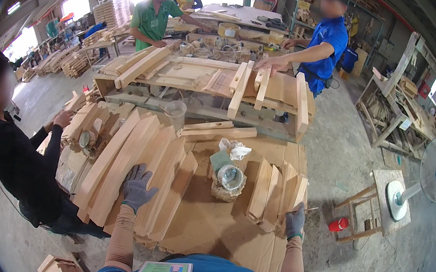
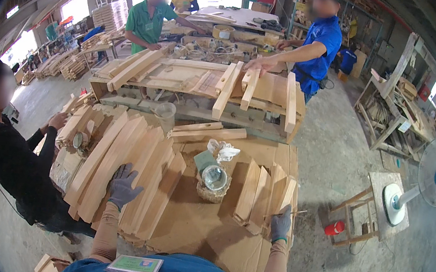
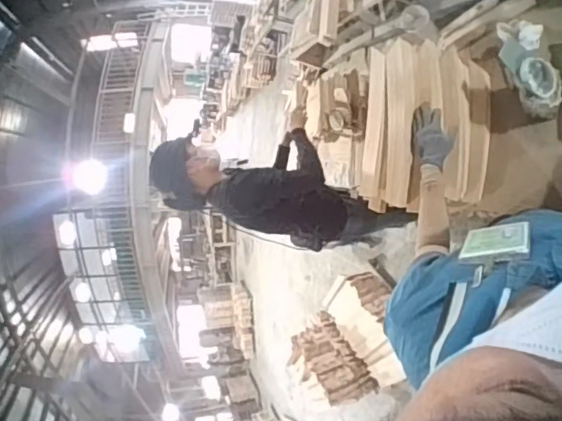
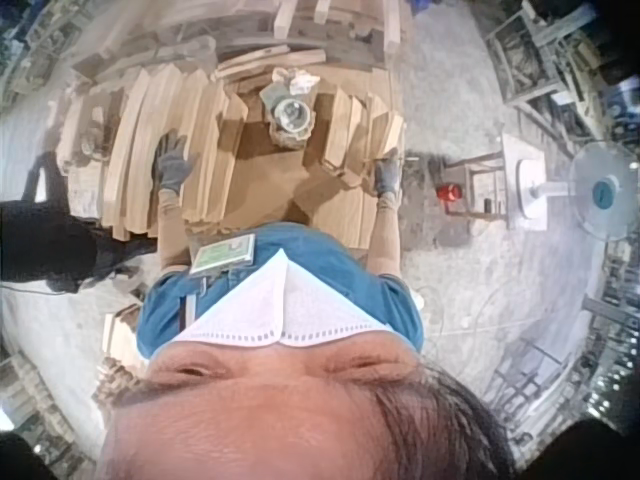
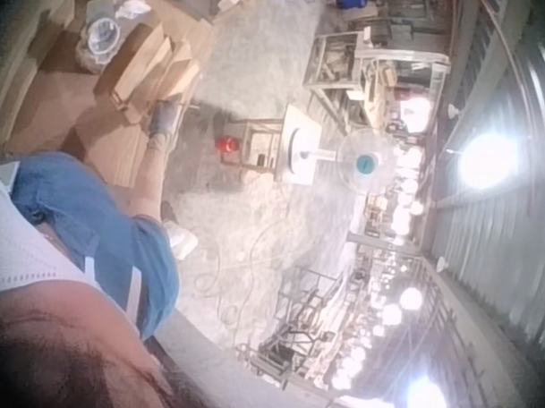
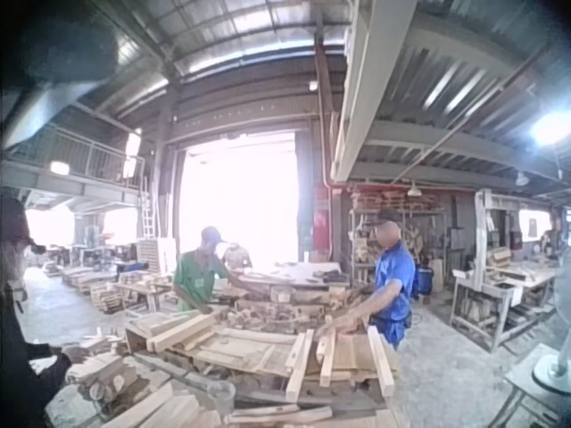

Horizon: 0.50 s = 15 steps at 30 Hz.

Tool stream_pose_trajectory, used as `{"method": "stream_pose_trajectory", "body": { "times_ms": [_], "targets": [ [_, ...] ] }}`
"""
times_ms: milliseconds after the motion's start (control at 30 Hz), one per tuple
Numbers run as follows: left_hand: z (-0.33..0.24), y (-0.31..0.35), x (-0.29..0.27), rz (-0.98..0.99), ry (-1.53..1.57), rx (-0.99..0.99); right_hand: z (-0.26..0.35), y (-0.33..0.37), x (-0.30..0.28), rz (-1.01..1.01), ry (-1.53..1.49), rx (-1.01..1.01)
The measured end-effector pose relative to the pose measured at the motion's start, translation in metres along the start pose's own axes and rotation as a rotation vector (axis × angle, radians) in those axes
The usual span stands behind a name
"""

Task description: The person fills holes in wooden planks with a filler substance using a small brush. They repeatedly dip the brush into a container, apply the filler to the holes, and place the finished planks on a nearby stack.

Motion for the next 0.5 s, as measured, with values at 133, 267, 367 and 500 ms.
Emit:
{"method": "stream_pose_trajectory", "body": {
  "times_ms": [133,267,367,500],
  "targets": [
    [-0.006,-0.005,0.002,-0.007,0.036,0.000,-0.009,-0.003,-0.001,-0.071,-0.024,-0.060],
    [0.002,0.003,-0.003,0.000,0.016,-0.015,-0.005,0.001,0.013,0.037,0.041,0.001],
    [0.001,-0.001,0.003,0.008,0.058,-0.017,-0.020,-0.005,0.013,-0.094,0.045,-0.094],
    [0.000,-0.002,0.008,0.000,0.067,-0.012,-0.029,-0.007,0.013,-0.096,0.041,-0.108]
  ]
}}
Point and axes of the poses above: each hand's wrist, its own y-axis away from the middle knuckle, its own x-axis out of the palm, z = x × y, the point moved 4 cm from there along -y, towards the middle knuckle, and after that the axes turned 11 degrees about -z, right-handed, at the moved point
